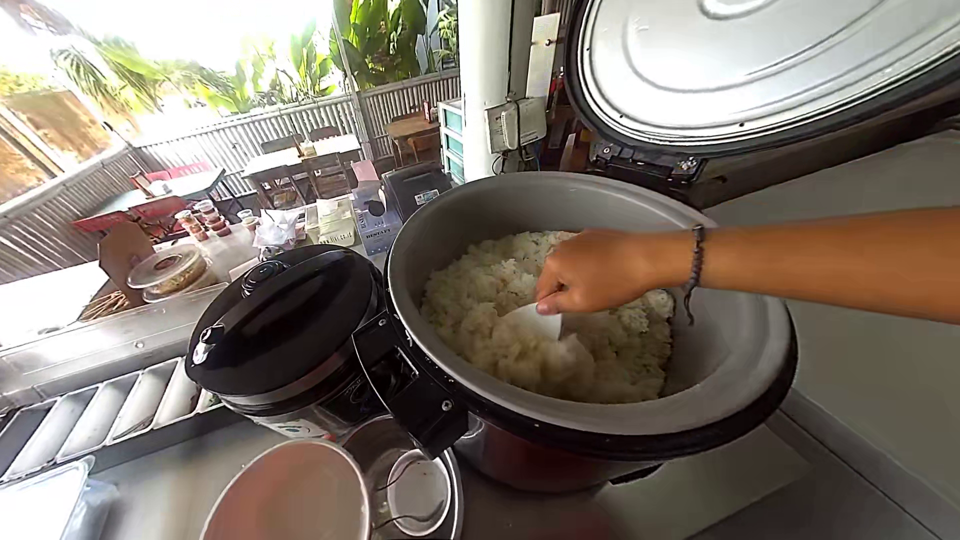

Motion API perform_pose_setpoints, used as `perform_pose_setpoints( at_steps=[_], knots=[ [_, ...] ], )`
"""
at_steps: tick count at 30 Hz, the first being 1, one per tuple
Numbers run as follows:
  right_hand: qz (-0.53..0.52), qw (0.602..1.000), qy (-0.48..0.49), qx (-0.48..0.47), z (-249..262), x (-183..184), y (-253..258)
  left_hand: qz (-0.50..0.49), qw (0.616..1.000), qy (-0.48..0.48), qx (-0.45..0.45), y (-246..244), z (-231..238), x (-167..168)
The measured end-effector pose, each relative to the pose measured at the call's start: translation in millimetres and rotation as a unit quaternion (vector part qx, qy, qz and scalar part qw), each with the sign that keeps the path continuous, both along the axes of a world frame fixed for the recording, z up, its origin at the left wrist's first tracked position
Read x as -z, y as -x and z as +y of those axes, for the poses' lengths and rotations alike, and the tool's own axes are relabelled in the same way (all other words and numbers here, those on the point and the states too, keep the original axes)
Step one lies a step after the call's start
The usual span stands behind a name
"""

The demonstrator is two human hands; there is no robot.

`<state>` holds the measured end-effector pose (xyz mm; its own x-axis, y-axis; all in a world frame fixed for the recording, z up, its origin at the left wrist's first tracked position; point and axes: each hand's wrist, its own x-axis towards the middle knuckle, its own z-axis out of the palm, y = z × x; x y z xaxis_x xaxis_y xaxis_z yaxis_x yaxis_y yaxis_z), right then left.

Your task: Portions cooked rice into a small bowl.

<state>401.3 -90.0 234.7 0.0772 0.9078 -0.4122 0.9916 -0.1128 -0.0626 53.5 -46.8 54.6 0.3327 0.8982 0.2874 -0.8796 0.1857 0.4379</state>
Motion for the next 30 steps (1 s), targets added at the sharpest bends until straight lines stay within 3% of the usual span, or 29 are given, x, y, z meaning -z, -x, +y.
perform_pose_setpoints(
  at_steps=[2,7,11,15,17,20,22,26,28,30],
  knots=[
    [0.045,0.999,-0.012,-0.021,-1,12,10,0.019,0.995,-0.097,0.032,-3,15,-4],
    [0.128,0.991,-0.016,0.022,-9,30,0,0.031,0.989,-0.132,0.052,-26,27,-58],
    [0.277,0.956,-0.042,0.090,-21,28,-24,0.183,0.962,-0.194,-0.056,-48,57,-82],
    [0.302,0.928,-0.179,0.125,-37,-2,-35,0.357,0.884,-0.296,-0.057,-77,75,-114],
    [0.274,0.913,-0.260,0.155,-41,-27,-31,0.394,0.856,-0.336,-0.008,-94,72,-130],
    [0.170,0.899,-0.368,0.168,-40,-58,-6,0.405,0.849,-0.335,0.054,-125,59,-148],
    [0.015,0.898,-0.423,0.118,-40,-66,22,0.389,0.859,-0.327,0.072,-140,52,-155],
    [-0.277,0.820,-0.498,-0.043,-39,-60,66,0.341,0.890,-0.289,0.086,-152,50,-159],
    [-0.311,0.804,-0.501,-0.079,-42,-64,74,0.327,0.899,-0.277,0.092,-152,54,-156],
    [-0.268,0.799,-0.531,-0.086,-43,-76,63,0.310,0.902,-0.286,0.092,-148,58,-153]
  ],
)
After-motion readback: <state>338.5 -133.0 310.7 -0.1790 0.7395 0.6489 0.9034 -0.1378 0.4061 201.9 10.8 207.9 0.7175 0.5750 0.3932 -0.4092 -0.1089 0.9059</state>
